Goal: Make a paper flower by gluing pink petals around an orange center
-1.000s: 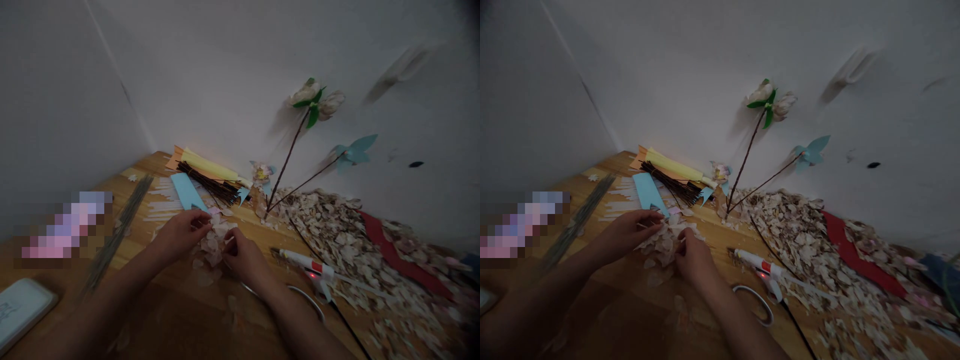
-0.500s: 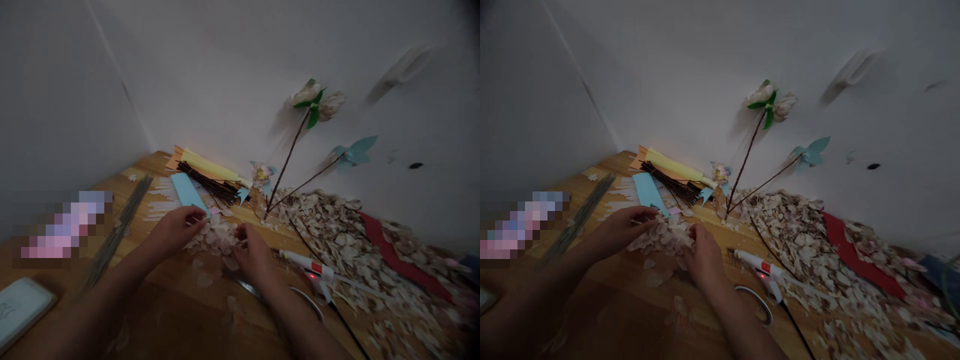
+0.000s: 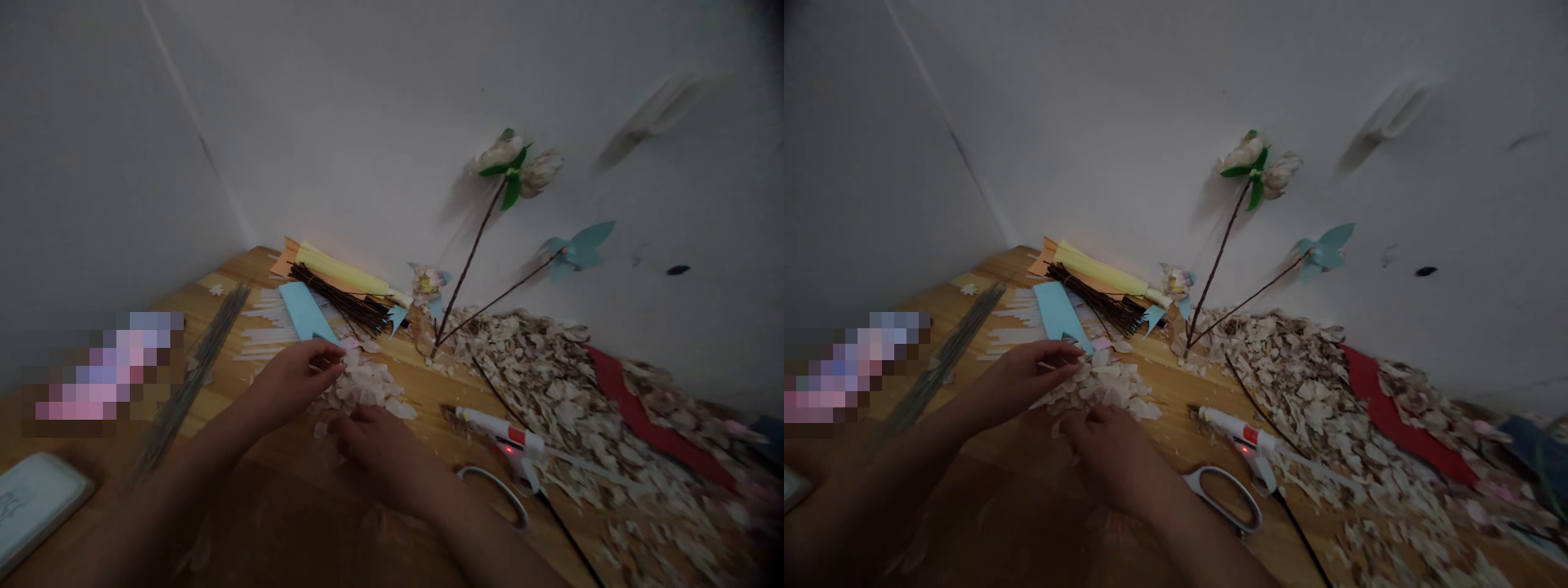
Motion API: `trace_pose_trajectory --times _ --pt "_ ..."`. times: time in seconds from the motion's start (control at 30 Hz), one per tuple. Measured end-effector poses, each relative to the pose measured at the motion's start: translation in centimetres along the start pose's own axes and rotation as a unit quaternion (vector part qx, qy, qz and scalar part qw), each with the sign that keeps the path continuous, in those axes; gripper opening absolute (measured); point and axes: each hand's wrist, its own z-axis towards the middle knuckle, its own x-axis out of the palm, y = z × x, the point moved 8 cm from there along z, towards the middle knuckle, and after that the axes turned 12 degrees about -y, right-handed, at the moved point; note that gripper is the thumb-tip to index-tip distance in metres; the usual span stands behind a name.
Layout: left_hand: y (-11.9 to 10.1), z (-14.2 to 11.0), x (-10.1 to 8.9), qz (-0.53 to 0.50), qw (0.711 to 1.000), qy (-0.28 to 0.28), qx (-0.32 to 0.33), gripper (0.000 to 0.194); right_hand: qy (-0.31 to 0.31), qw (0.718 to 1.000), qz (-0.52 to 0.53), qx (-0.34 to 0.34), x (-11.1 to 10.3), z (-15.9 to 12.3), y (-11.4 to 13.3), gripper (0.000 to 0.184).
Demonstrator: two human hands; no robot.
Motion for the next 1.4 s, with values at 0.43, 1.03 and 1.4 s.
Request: trace_pose_trajectory --times 0.43,1.03,1.4 --pt "-1.6 -1.8 3.1 -0.189 0.965 0.168 -0.063 0.029 -0.158 0.802 0.477 0.323 -1.2 -2.3 -6.2 0.039" --pt "-0.9 -4.6 7.6 -0.324 0.889 0.231 -0.224 0.031 -0.189 0.680 0.622 0.339 -1.3 -5.8 -6.5 0.041" --pt "-0.7 -4.8 7.7 -0.331 0.883 0.214 -0.254 0.034 -0.187 0.697 0.594 0.356 -1.7 -7.7 -6.5 0.045"
